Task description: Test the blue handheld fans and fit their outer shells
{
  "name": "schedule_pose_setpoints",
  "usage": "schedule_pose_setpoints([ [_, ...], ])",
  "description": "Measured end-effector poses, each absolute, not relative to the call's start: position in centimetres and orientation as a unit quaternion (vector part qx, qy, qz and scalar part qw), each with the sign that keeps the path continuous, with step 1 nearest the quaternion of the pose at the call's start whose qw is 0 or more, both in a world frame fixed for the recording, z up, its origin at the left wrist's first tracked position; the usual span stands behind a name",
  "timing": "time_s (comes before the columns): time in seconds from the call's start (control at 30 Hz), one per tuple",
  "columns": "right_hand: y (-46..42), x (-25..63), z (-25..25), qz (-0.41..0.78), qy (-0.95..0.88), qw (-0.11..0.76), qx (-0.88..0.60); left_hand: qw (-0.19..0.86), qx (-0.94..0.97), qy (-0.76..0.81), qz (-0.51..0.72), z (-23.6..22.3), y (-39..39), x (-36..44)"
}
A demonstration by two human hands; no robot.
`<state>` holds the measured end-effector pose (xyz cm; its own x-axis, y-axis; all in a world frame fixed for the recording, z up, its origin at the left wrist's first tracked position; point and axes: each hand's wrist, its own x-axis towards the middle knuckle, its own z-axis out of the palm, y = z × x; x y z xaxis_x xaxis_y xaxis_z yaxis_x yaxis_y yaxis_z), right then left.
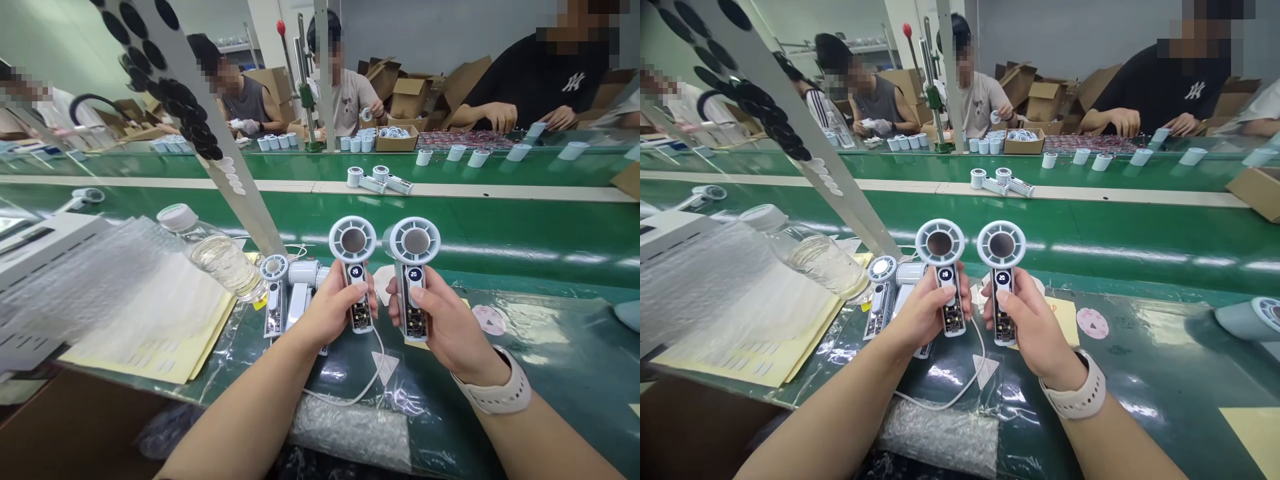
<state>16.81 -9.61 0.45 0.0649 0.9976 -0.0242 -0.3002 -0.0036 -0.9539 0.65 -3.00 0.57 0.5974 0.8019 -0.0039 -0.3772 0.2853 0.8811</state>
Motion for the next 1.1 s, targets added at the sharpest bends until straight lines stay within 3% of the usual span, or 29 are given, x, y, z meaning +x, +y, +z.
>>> schedule_pose_setpoints([
  [0.53,-8.9,16.4,0.4,0.577,-0.328,0.584,-0.467,0.747,0.457,0.276,0.396,0.1,-2.6,0.9],
  [0.83,-9.0,16.5,0.8,0.565,-0.346,0.603,-0.444,0.727,0.523,0.210,0.393,-0.1,-2.6,0.7],
  [1.1,-8.8,16.7,0.5,0.567,-0.326,0.606,-0.454,0.697,0.524,0.295,0.391,-0.6,-2.2,0.7],
])
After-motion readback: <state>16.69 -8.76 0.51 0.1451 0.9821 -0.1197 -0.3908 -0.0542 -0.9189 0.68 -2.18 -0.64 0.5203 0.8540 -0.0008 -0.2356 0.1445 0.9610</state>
